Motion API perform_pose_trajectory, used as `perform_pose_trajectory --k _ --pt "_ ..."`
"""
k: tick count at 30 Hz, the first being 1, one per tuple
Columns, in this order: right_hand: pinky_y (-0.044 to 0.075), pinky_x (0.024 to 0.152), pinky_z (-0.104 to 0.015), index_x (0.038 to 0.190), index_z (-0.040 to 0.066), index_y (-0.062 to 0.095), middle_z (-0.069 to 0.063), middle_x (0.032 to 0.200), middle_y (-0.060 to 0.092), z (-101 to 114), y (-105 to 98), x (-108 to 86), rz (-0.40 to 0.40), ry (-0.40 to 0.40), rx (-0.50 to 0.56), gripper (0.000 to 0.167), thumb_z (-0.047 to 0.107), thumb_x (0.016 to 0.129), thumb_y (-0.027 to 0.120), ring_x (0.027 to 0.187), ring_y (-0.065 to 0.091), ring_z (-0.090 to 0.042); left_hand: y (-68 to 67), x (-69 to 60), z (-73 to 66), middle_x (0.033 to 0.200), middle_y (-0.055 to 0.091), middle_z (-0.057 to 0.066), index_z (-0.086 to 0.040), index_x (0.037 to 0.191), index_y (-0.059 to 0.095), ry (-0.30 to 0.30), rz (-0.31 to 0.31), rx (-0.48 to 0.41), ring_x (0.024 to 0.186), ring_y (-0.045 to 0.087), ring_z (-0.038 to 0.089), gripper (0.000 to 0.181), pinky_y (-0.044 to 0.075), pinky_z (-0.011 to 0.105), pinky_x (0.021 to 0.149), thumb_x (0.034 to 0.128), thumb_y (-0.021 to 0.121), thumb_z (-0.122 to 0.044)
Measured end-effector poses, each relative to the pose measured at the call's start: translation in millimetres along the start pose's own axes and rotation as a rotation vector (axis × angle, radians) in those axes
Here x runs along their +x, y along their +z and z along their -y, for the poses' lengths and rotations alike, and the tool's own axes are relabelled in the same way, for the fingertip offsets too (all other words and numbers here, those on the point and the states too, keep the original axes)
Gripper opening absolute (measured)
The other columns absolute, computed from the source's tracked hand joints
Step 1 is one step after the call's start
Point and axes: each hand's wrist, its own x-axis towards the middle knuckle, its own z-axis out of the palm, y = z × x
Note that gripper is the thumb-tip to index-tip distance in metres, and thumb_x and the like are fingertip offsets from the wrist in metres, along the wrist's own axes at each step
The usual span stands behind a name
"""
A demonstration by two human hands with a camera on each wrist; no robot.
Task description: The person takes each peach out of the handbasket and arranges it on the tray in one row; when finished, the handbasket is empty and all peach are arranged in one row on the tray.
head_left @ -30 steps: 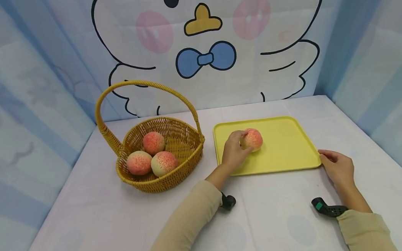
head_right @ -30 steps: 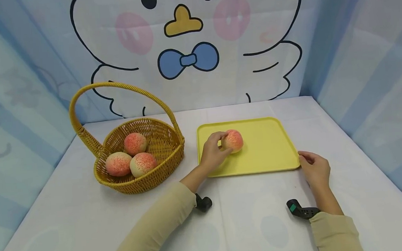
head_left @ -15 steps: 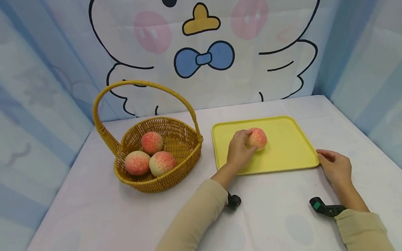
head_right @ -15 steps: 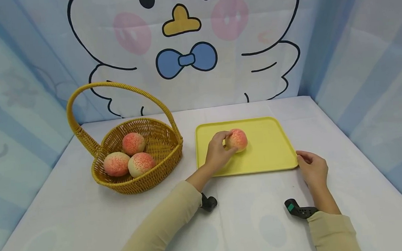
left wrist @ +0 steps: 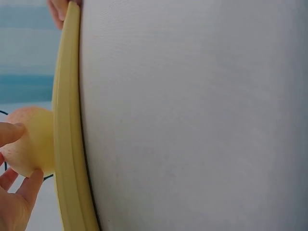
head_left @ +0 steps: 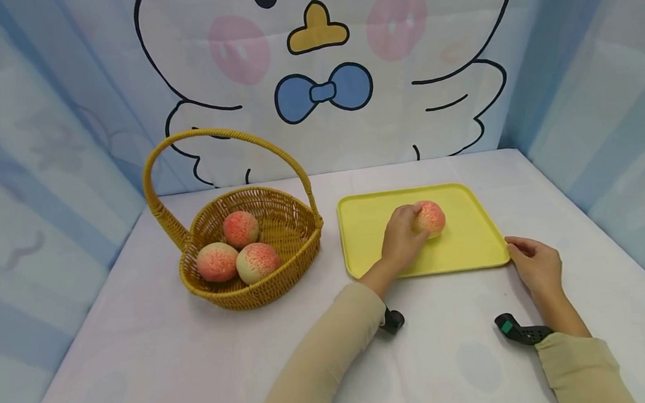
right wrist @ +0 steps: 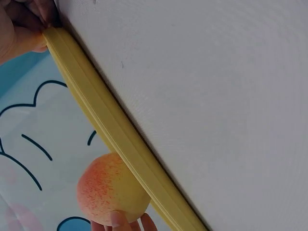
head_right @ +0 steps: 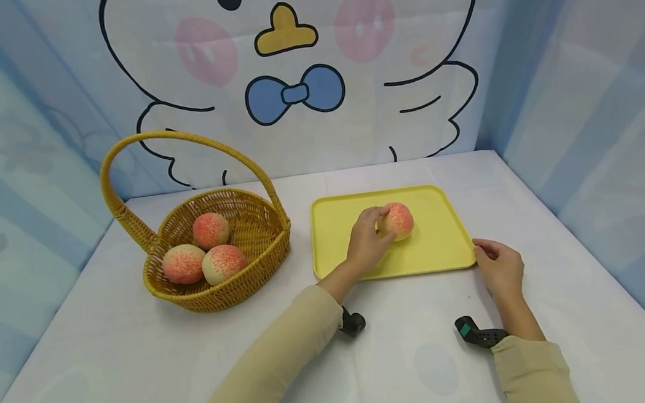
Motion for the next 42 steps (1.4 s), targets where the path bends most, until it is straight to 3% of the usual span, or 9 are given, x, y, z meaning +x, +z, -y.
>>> perform_pose_trajectory --k 9,17,28,42 --pt "0.046 0.077 -0.017 0.131 0.002 0.050 -0.017 0.128 0.049 -4.4 2.5 3.7 0.013 0.024 -0.018 0.042 0.025 0.097 0.042 0.108 0.046 -0.024 11.9 5.5 -9.4 0.120 0.055 0.003 -0.007 0.123 0.057 -0.032 -0.006 -0.044 0.115 0.047 0.012 0.047 0.031 0.016 0.097 0.0789 0.072 -0.007" --pt "0.037 0.059 -0.005 0.128 -0.001 0.052 -0.018 0.124 0.051 -1.6 -0.2 0.9 -0.010 0.003 0.013 0.039 0.021 0.097 0.043 0.100 0.047 -0.020 24.2 9.7 -14.9 0.120 0.055 0.003 -0.008 0.124 0.057 -0.047 0.000 -0.080 0.116 0.046 0.011 0.046 0.030 0.015 0.097 0.0804 0.071 -0.007" --pt "0.036 0.057 -0.005 0.125 -0.003 0.053 -0.020 0.122 0.052 0.9 0.2 -1.6 -0.020 -0.018 0.020 0.037 0.018 0.096 0.044 0.096 0.047 -0.018 33.8 14.4 -25.3 0.121 0.055 0.001 -0.010 0.126 0.056 -0.076 0.018 -0.054 0.118 0.045 0.010 0.047 0.027 0.014 0.098 0.0814 0.069 -0.006" --pt "0.037 0.060 -0.007 0.122 -0.005 0.055 -0.020 0.118 0.055 0.3 0.9 1.2 -0.037 -0.042 -0.002 0.036 0.017 0.096 0.045 0.092 0.048 -0.016 56.3 15.8 -39.8 0.118 0.055 0.000 -0.009 0.124 0.056 -0.155 -0.043 -0.066 0.114 0.047 0.010 0.045 0.031 0.013 0.096 0.0810 0.070 -0.009"
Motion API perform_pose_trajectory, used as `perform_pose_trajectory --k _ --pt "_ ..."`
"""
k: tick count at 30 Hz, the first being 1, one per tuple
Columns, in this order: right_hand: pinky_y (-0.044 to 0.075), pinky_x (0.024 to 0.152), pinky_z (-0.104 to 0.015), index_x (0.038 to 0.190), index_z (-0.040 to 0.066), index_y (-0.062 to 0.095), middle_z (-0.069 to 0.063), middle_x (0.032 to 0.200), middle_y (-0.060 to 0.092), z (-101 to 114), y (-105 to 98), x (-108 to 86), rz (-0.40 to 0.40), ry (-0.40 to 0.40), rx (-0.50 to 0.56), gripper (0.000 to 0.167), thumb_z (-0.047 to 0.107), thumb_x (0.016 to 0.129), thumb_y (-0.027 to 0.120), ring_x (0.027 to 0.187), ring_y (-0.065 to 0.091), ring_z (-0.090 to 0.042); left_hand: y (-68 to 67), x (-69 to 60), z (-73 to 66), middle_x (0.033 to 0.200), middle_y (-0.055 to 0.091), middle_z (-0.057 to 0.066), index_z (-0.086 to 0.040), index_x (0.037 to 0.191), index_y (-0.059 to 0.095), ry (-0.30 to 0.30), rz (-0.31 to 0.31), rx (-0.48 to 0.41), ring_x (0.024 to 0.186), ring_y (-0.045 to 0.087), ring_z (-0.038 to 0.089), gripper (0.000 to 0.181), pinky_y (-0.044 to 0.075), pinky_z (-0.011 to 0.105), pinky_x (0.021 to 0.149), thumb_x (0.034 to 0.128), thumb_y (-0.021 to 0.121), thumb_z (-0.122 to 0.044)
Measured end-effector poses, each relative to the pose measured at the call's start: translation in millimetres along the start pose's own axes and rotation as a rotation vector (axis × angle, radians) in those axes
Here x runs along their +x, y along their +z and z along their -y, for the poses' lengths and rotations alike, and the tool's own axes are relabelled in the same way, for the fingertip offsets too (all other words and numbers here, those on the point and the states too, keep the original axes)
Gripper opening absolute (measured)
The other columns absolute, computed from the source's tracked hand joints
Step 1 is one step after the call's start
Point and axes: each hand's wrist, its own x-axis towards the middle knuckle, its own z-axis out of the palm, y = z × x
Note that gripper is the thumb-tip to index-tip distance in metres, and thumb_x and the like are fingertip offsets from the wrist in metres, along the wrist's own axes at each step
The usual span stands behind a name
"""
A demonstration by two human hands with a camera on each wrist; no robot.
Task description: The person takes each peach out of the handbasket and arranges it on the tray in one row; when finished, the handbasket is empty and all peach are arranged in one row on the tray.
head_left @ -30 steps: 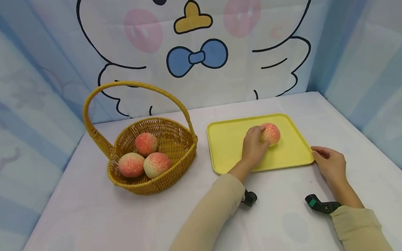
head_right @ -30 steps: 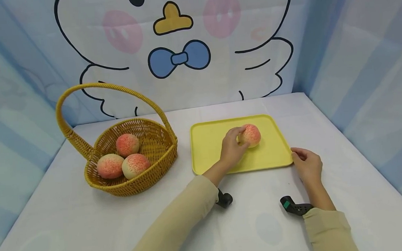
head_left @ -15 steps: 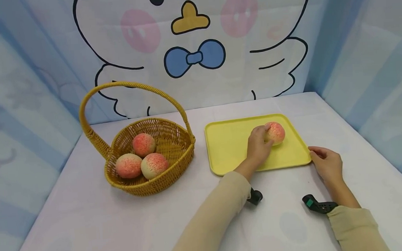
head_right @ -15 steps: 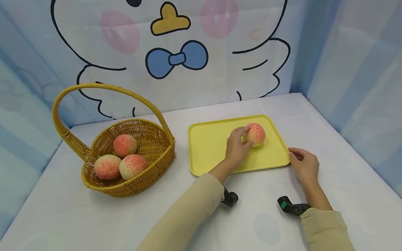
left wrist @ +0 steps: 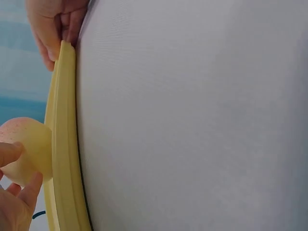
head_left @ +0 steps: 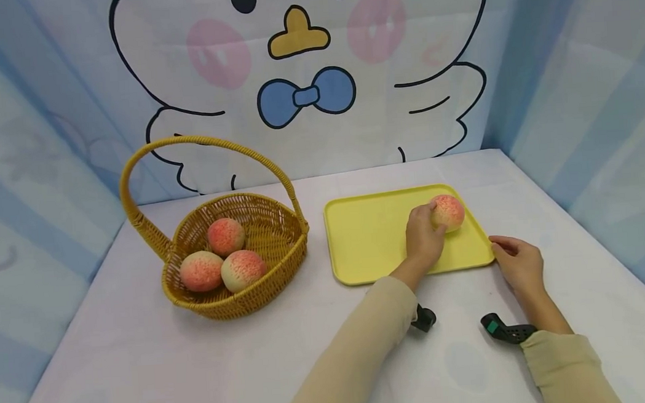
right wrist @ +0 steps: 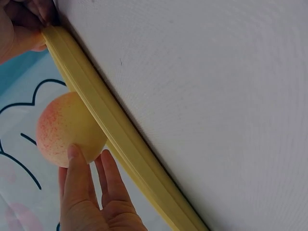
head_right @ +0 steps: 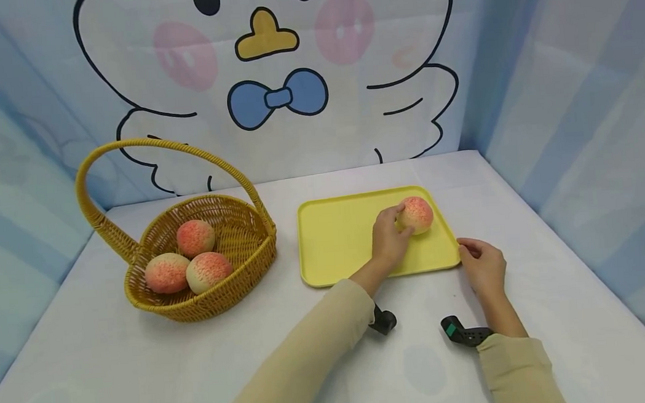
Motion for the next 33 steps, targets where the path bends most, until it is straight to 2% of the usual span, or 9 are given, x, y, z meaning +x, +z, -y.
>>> perform_pose_trajectory --k 12,18,23,28,33 --pt "0.036 0.061 -0.008 0.123 -0.005 0.055 -0.021 0.119 0.054 1.7 0.8 -0.9 0.010 0.002 0.003 0.036 0.017 0.096 0.044 0.099 0.048 -0.022 7.4 2.4 -11.3 0.116 0.053 0.000 -0.014 0.124 0.056 -0.076 -0.006 0.000 0.106 0.053 0.013 0.045 0.039 0.018 0.090 0.0806 0.070 -0.009" --pt "0.037 0.062 -0.010 0.123 -0.005 0.055 -0.021 0.120 0.054 2.5 -1.6 -2.1 0.011 0.009 0.006 0.036 0.018 0.096 0.044 0.099 0.048 -0.022 11.4 2.1 -16.8 0.112 0.054 0.000 -0.015 0.123 0.058 -0.066 -0.001 0.049 0.101 0.055 0.012 0.044 0.041 0.017 0.086 0.0810 0.070 -0.008" --pt "0.036 0.061 -0.009 0.123 -0.005 0.055 -0.021 0.120 0.054 3.5 1.3 -2.5 0.015 0.003 0.003 0.036 0.017 0.096 0.044 0.100 0.048 -0.022 7.6 2.8 -13.5 0.112 0.054 0.000 -0.017 0.124 0.057 -0.073 0.015 0.094 0.101 0.055 0.012 0.044 0.042 0.017 0.086 0.0817 0.070 -0.011" --pt "0.036 0.063 -0.007 0.125 -0.004 0.054 -0.021 0.122 0.053 1.0 2.1 -1.8 0.022 0.006 -0.013 0.036 0.017 0.097 0.043 0.103 0.047 -0.023 -8.2 -0.3 -6.2 0.113 0.054 -0.002 -0.016 0.125 0.056 -0.026 0.039 0.096 0.104 0.052 0.010 0.046 0.039 0.016 0.088 0.0813 0.071 -0.015" --pt "0.038 0.063 -0.010 0.126 -0.004 0.052 -0.021 0.123 0.051 1.4 0.2 -1.3 0.025 0.015 -0.029 0.037 0.017 0.097 0.042 0.105 0.047 -0.026 -41.1 -3.8 6.4 0.118 0.054 0.002 -0.014 0.129 0.052 0.077 0.052 0.049 0.107 0.051 0.013 0.052 0.039 0.018 0.089 0.0804 0.072 -0.016"
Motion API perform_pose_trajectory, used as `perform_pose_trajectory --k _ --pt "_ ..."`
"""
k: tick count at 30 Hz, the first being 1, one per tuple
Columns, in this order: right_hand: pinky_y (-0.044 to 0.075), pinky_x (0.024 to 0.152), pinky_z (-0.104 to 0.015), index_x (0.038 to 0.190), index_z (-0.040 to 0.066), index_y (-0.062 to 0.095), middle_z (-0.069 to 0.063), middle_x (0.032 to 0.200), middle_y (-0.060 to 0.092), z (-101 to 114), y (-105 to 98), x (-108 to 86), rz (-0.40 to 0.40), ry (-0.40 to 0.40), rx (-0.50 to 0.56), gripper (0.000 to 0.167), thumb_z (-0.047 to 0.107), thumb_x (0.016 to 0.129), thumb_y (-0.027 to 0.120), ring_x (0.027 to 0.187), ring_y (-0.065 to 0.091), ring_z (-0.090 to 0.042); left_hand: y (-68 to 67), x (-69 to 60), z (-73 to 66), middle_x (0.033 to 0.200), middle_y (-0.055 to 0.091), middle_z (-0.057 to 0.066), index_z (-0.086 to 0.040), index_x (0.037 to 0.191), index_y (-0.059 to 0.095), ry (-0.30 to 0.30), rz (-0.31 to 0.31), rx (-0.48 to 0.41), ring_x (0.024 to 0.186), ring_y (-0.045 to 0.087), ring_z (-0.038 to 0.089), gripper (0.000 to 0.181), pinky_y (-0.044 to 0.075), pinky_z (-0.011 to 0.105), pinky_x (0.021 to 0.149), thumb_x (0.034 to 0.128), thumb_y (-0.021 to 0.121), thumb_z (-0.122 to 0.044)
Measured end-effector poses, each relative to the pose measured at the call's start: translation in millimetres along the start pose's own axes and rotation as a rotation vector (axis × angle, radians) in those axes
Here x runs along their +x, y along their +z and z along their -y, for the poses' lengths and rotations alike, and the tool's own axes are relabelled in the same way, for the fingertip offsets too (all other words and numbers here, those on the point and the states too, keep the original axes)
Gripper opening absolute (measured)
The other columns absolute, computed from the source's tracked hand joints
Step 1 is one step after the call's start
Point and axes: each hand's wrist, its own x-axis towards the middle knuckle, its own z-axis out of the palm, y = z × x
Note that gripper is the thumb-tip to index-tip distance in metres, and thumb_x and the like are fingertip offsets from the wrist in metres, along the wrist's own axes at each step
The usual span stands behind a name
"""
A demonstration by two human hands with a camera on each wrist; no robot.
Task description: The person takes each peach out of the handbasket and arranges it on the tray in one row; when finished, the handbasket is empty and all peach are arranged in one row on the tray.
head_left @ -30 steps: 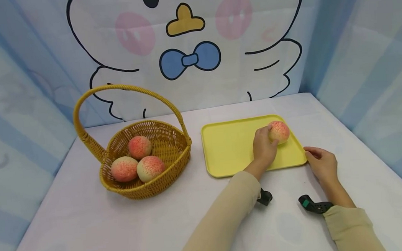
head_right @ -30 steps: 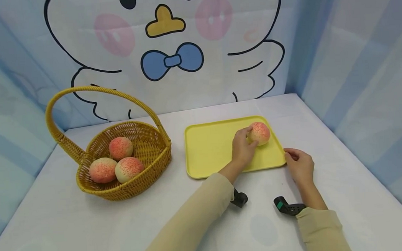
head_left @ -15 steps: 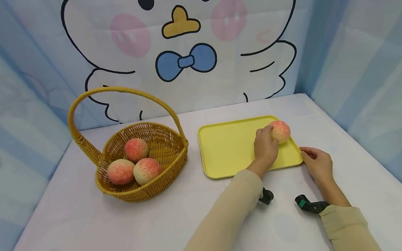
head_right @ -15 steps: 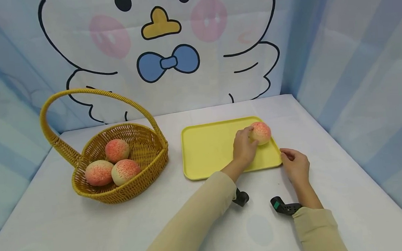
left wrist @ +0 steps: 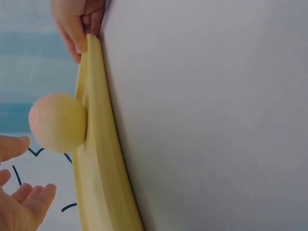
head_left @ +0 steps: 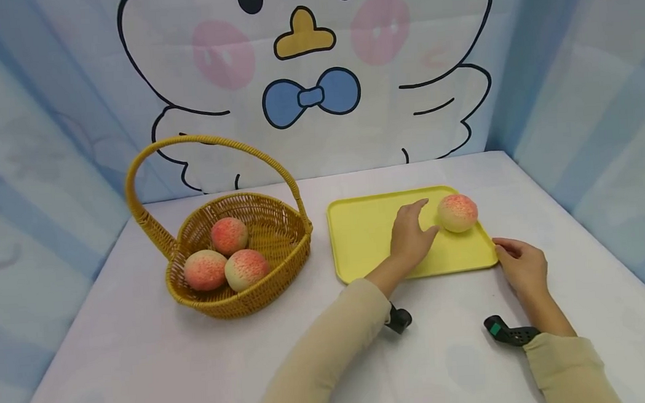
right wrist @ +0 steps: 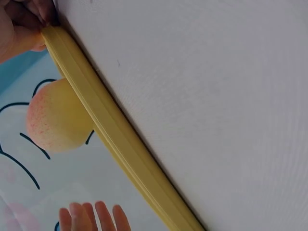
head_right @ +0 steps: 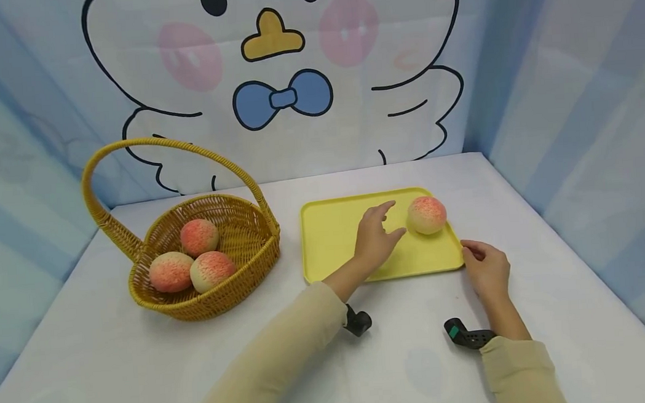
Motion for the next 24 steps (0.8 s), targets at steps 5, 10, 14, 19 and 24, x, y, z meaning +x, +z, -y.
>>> perform_pose_trajectory --k 5,10,14,19,24 --pt "0.036 0.056 -0.006 0.127 -0.004 0.051 -0.022 0.123 0.051 1.1 0.5 -0.5 0.005 0.008 0.008 0.038 0.017 0.097 0.042 0.101 0.047 -0.024 -36.1 -8.3 16.8 0.117 0.055 0.006 -0.011 0.129 0.052 0.054 -0.015 -0.037 0.102 0.053 0.017 0.054 0.043 0.018 0.079 0.0794 0.073 -0.015" --pt "0.036 0.055 -0.006 0.127 -0.003 0.051 -0.021 0.122 0.051 -0.8 1.1 1.1 0.015 0.006 0.001 0.039 0.019 0.097 0.042 0.096 0.046 -0.021 -66.6 -19.4 28.8 0.118 0.054 0.010 -0.008 0.128 0.053 0.079 -0.004 -0.135 0.104 0.055 0.022 0.055 0.047 0.019 0.078 0.0781 0.074 -0.010" --pt "0.037 0.058 -0.006 0.128 -0.002 0.051 -0.021 0.123 0.050 -4.1 0.8 4.8 0.018 0.015 -0.011 0.040 0.021 0.097 0.042 0.097 0.046 -0.021 -89.8 -27.9 34.1 0.120 0.052 0.011 -0.007 0.129 0.052 0.092 0.030 -0.220 0.107 0.055 0.022 0.056 0.049 0.027 0.081 0.0776 0.074 -0.007" --pt "0.038 0.060 -0.006 0.129 -0.002 0.050 -0.021 0.125 0.049 -6.0 1.9 7.1 0.021 0.025 -0.025 0.040 0.021 0.098 0.041 0.100 0.046 -0.023 -121.1 -42.4 41.1 0.120 0.052 0.011 -0.006 0.129 0.052 0.114 0.083 -0.255 0.107 0.054 0.024 0.056 0.049 0.030 0.082 0.0774 0.073 -0.005" --pt "0.038 0.060 -0.008 0.129 -0.002 0.050 -0.021 0.125 0.049 -6.8 3.1 8.2 0.021 0.025 -0.036 0.040 0.022 0.097 0.042 0.101 0.046 -0.025 -151.9 -60.0 52.4 0.117 0.053 0.012 -0.005 0.127 0.053 0.145 0.108 -0.223 0.106 0.054 0.024 0.054 0.049 0.029 0.082 0.0768 0.074 -0.005"
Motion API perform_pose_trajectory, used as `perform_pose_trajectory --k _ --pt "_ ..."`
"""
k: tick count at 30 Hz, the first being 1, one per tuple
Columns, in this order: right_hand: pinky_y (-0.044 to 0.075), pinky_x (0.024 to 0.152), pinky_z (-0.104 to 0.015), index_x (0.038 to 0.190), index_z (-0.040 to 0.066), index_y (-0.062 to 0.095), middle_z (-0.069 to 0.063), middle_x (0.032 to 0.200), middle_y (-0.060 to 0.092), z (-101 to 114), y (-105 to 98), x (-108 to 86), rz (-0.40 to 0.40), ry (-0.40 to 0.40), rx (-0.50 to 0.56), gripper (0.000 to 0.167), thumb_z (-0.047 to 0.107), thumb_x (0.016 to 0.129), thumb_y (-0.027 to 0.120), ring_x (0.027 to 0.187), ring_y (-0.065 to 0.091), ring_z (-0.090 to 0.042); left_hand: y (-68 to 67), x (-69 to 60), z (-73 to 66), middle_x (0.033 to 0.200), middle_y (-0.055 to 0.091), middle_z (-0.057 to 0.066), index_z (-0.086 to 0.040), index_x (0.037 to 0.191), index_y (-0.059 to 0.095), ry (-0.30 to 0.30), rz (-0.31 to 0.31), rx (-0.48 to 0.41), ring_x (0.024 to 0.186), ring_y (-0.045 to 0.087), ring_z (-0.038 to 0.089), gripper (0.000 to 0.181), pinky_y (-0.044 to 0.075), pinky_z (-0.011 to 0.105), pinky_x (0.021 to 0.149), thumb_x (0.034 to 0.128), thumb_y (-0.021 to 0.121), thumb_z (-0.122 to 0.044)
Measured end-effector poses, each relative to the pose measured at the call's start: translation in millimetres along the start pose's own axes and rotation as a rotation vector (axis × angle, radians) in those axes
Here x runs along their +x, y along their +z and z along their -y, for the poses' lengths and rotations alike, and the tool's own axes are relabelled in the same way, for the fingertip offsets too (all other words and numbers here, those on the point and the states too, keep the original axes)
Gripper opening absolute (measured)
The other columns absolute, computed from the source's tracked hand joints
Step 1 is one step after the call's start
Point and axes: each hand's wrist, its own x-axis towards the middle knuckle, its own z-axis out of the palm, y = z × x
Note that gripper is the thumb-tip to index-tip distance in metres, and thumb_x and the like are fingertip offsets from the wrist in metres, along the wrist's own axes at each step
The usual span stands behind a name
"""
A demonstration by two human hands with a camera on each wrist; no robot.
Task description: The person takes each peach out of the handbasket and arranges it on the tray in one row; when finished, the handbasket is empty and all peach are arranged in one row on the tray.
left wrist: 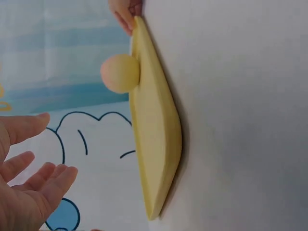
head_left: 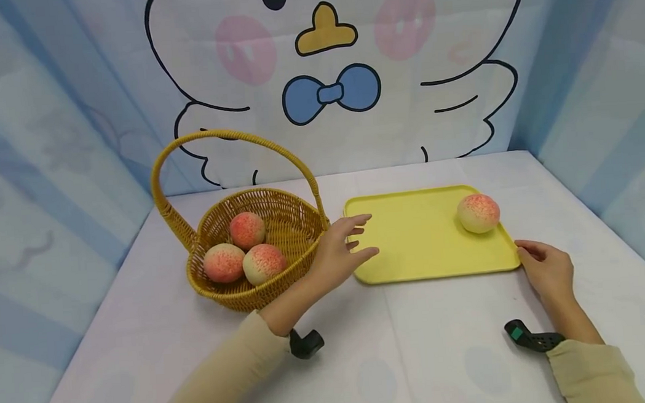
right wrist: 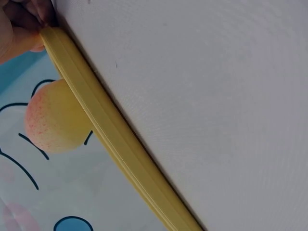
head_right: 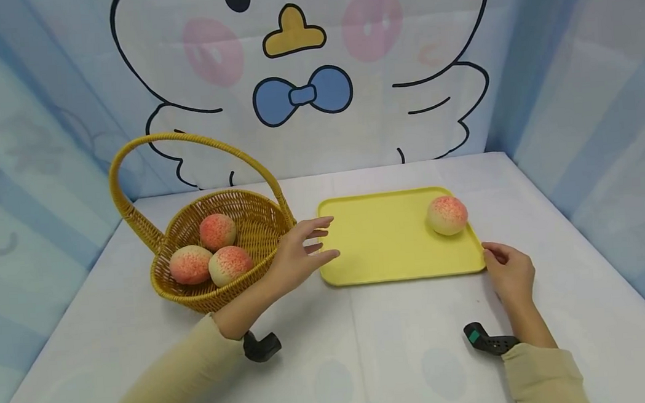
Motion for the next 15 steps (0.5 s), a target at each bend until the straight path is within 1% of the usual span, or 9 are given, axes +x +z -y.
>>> perform_pose_trajectory --k 2,5,7,12,15 --pt "0.040 0.062 -0.010 0.130 -0.001 0.050 -0.021 0.126 0.049 -0.1 0.8 0.2 0.003 0.008 -0.005 0.041 0.022 0.097 0.042 0.102 0.046 -0.025 -11.8 -8.4 1.8 0.117 0.054 0.011 -0.004 0.126 0.053 0.008 -0.001 0.015 0.106 0.054 0.022 0.054 0.049 0.030 0.082 0.0766 0.074 -0.005" --pt "0.042 0.065 -0.013 0.131 0.000 0.049 -0.020 0.127 0.049 -0.1 1.8 0.3 0.005 0.018 -0.011 0.041 0.023 0.097 0.041 0.105 0.045 -0.026 -28.1 -19.5 5.0 0.118 0.054 0.009 -0.005 0.126 0.054 0.001 -0.010 0.028 0.106 0.054 0.020 0.054 0.049 0.032 0.083 0.0762 0.074 -0.003" --pt "0.042 0.065 -0.014 0.131 0.001 0.049 -0.020 0.127 0.049 -0.4 2.2 0.6 0.007 0.023 -0.013 0.041 0.023 0.097 0.042 0.104 0.045 -0.025 -37.6 -25.8 7.3 0.118 0.054 0.008 -0.005 0.125 0.054 -0.009 -0.021 0.032 0.106 0.054 0.020 0.053 0.048 0.034 0.084 0.0762 0.074 -0.003" --pt "0.038 0.060 -0.009 0.131 0.001 0.050 -0.019 0.127 0.049 -0.4 1.6 1.4 -0.001 0.034 -0.017 0.041 0.023 0.097 0.042 0.100 0.046 -0.023 -58.3 -35.5 11.1 0.117 0.055 0.014 -0.001 0.123 0.055 -0.014 -0.050 0.030 0.105 0.054 0.028 0.049 0.048 0.038 0.084 0.0768 0.073 -0.002" --pt "0.038 0.059 -0.008 0.131 0.001 0.050 -0.019 0.127 0.049 0.1 1.9 1.7 -0.006 0.033 -0.018 0.041 0.023 0.097 0.042 0.098 0.046 -0.022 -71.6 -39.8 11.3 0.118 0.055 0.015 0.000 0.123 0.055 -0.020 -0.076 0.062 0.104 0.055 0.029 0.049 0.049 0.040 0.082 0.0772 0.073 -0.004"
